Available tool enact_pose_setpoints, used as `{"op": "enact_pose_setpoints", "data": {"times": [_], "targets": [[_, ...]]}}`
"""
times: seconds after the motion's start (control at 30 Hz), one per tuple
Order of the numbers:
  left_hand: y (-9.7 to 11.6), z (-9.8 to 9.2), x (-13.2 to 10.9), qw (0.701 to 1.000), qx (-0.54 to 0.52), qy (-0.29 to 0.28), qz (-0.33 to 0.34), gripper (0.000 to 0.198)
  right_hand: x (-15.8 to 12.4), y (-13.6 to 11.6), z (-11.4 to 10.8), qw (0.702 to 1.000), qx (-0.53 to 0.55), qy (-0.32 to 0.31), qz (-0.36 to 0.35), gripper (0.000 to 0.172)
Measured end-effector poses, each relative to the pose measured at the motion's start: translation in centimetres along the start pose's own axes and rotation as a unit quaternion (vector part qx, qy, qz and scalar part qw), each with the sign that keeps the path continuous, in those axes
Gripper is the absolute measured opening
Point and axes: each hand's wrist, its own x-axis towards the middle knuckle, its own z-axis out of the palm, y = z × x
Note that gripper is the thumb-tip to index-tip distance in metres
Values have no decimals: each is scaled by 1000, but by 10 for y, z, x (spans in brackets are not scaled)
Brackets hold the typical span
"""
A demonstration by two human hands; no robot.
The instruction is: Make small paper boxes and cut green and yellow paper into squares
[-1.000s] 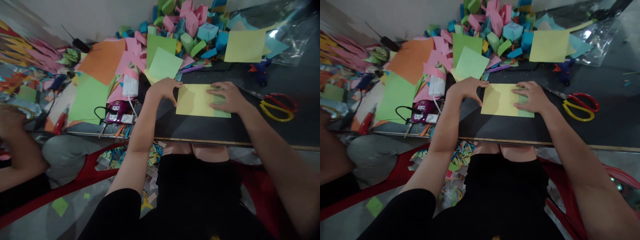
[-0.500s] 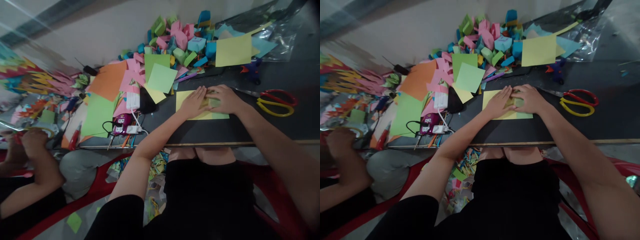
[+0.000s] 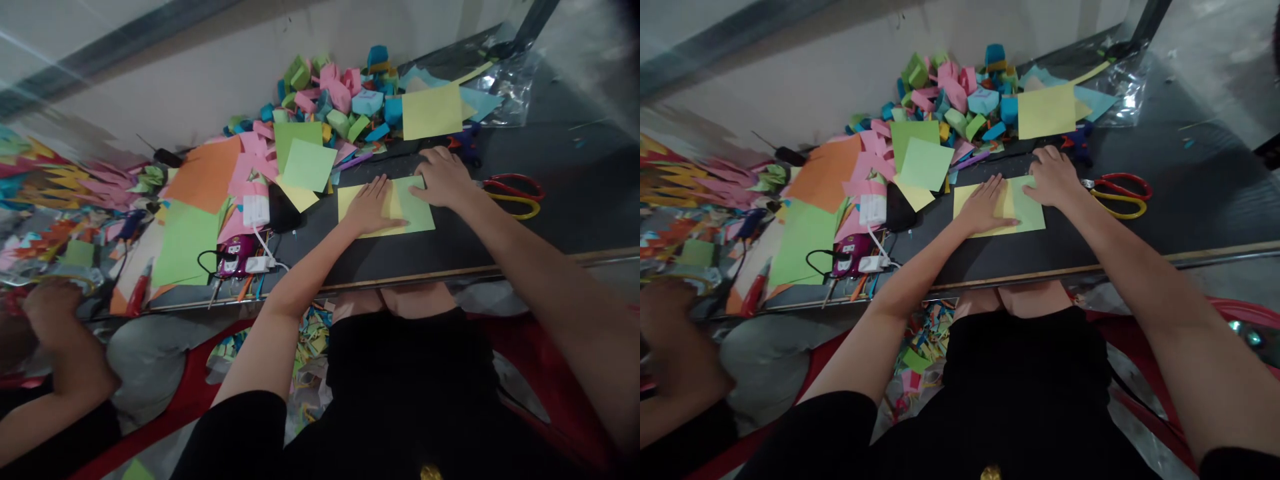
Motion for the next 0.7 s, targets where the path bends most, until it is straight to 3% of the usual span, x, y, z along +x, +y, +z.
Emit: {"op": "enact_pose_setpoints", "data": {"times": [0.1, 0.2, 0.33, 0.47, 0.57, 0.63, 0.7], "targets": [[0, 0, 1, 1000, -2, 0, 0, 130, 22, 0, -4, 999, 9, -43, 28, 63], [0, 0, 1, 1000, 0, -4, -3, 133, 42, 0, -13, 986, 94, -113, 80, 56], [0, 0, 1, 1000, -10, 0, 0, 129, 45, -3, -23, 929, 257, -192, 184, 44], [-2, 4, 2, 1000, -16, 12, 8, 122, 26, -10, -27, 871, 379, -199, 243, 42], [-4, 7, 2, 999, -15, 34, 13, 97, 13, -15, -27, 838, 451, -198, 234, 54], [-6, 9, 2, 999, -9, 42, 19, 80, 5, -18, -24, 836, 467, -187, 217, 55], [-8, 11, 3, 999, -2, 44, 26, 72, -4, -21, -18, 859, 452, -159, 181, 47]]}}
